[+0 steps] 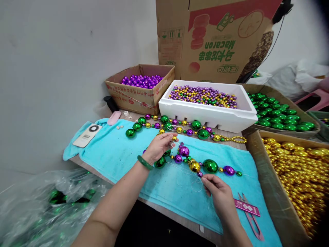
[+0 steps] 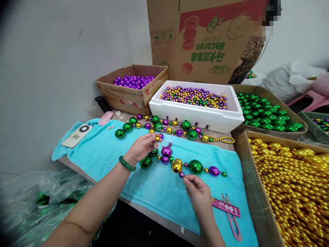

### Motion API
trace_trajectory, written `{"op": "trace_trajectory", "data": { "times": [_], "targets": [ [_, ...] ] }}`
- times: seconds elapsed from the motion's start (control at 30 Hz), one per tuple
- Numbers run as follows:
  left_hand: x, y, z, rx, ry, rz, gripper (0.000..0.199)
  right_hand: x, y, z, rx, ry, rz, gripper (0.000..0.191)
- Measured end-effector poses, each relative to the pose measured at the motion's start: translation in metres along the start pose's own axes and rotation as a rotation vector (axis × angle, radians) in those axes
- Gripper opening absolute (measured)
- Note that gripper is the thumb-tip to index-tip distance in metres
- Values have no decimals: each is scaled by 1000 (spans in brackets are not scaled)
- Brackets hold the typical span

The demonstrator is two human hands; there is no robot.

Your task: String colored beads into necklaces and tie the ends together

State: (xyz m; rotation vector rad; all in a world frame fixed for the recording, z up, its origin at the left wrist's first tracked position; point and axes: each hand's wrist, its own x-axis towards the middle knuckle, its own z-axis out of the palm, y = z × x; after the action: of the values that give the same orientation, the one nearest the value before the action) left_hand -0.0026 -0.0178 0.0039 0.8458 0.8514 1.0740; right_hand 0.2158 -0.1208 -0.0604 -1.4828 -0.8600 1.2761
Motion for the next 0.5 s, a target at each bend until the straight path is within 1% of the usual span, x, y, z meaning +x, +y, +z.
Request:
{"op": "trace_trajectory", "data": {
  "times": [0.1, 0.17, 0.27, 0.33, 0.4, 0.43, 0.5],
  "targets": [
    [-1, -2, 4, 116, 27, 52, 32, 0, -2, 2, 3, -2, -7, 36],
    [-2, -4, 6, 181, 11, 68, 29, -1, -3, 4, 36, -21, -31, 40],
    [-4, -3, 11, 235, -4, 81, 25, -3, -4, 5, 114, -104, -63, 46],
    [-5, 1, 14, 269, 13, 111, 23, -5, -4, 4, 116, -191, -44, 45],
    [-8, 9, 20, 321, 10, 161, 21, -6, -6, 4, 14, -235, -19, 42],
    [-10, 13, 24, 348, -1, 190, 20, -6, -8, 4, -65, -224, -24, 41],
    [-16, 24, 33, 386, -31, 242, 18, -7, -17, 6, -196, -157, -89, 40]
  ]
}}
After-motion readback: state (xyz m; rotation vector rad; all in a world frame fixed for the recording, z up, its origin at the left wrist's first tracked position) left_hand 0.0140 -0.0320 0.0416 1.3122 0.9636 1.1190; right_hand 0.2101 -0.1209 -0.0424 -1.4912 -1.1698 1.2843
